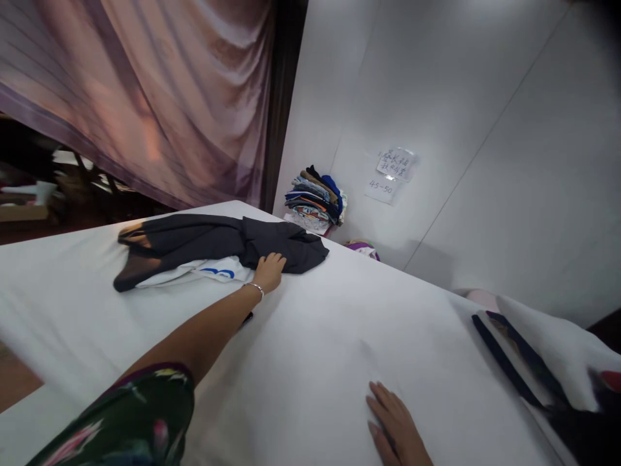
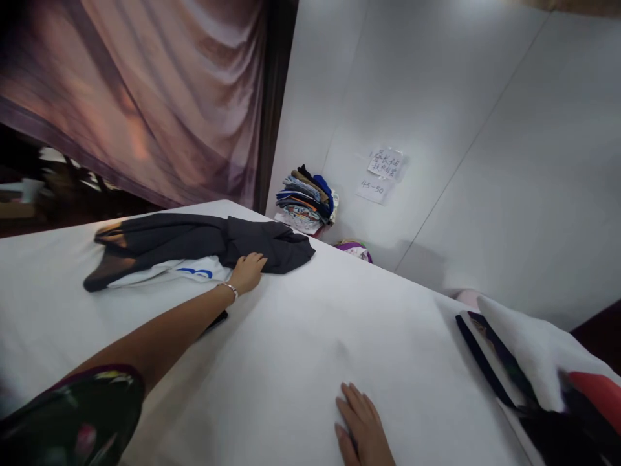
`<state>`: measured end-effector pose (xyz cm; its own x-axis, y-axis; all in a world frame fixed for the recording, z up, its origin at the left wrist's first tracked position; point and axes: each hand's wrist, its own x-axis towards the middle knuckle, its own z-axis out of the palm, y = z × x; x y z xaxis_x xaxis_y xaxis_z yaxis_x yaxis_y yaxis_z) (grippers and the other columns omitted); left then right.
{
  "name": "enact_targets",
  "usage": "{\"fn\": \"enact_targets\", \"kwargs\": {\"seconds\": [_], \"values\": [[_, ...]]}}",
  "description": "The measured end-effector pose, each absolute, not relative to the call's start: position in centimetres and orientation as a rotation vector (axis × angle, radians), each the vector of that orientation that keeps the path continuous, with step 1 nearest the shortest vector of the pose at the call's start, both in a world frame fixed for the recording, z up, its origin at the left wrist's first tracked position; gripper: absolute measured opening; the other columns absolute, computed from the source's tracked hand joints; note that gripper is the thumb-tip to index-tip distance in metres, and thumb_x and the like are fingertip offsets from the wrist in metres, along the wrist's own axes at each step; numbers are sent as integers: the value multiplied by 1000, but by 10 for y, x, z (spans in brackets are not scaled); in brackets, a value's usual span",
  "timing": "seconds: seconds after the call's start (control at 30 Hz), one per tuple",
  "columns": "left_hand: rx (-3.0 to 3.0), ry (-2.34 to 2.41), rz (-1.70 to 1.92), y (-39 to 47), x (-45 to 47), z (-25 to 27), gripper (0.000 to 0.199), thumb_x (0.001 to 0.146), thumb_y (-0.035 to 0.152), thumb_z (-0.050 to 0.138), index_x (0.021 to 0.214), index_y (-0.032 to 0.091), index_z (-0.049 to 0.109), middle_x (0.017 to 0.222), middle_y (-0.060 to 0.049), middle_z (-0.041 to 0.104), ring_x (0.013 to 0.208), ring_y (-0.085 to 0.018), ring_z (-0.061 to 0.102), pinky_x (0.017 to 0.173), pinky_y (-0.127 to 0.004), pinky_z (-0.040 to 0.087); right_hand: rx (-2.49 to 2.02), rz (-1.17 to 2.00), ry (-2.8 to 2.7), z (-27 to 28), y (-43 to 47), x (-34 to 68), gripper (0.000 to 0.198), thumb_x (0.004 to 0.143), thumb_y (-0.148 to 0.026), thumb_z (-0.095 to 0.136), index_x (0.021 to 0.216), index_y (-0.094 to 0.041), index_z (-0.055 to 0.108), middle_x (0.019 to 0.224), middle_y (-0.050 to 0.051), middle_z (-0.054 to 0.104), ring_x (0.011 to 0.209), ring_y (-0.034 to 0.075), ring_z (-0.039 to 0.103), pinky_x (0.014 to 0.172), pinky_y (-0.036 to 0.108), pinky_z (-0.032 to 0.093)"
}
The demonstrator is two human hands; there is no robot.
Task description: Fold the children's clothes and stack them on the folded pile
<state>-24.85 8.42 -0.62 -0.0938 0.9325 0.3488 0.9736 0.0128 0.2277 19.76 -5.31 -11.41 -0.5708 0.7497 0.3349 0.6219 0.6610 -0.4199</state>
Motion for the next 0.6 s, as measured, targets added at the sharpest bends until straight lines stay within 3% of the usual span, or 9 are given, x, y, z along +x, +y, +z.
{"fn": "enact_targets", "kwargs": {"seconds": [0.13, 0.23, 0.4, 0.6], "values": [[-2065, -2087, -533, 110, -257, -17, 49, 80, 3, 39, 127, 12, 53, 141, -20, 47, 135, -30, 32, 111, -54, 14, -1085, 370, -2434, -122, -45, 203, 79, 71, -39, 61, 128, -73, 17, 132, -17, 49, 117, 34, 54, 91, 58, 53], [-2070, -2086, -495, 128, -256, -21, 47, 84, 4, 37, 126, 13, 54, 136, -20, 52, 130, -29, 39, 110, -52, 14, -1105, 341, -2448, -135, -39, 209, 83, 68, -36, 62, 126, -74, 16, 130, -18, 50, 113, 35, 56, 87, 58, 55], [-1981, -2233, -482, 148, -259, -17, 39, 88, 7, 33, 117, 6, 58, 117, -24, 62, 114, -29, 54, 100, -48, 31, -1059, 258, -2502, -157, -30, 220, 88, 66, -34, 65, 129, -72, 16, 128, -14, 52, 108, 36, 59, 80, 55, 60], [-1710, -2533, -533, 165, -276, 23, 32, 85, 14, 38, 105, 5, 62, 102, -25, 68, 95, -32, 66, 77, -39, 46, -892, 63, -2575, -164, -29, 227, 91, 71, -22, 65, 142, -54, 20, 133, -5, 49, 109, 32, 59, 80, 43, 62]]}}
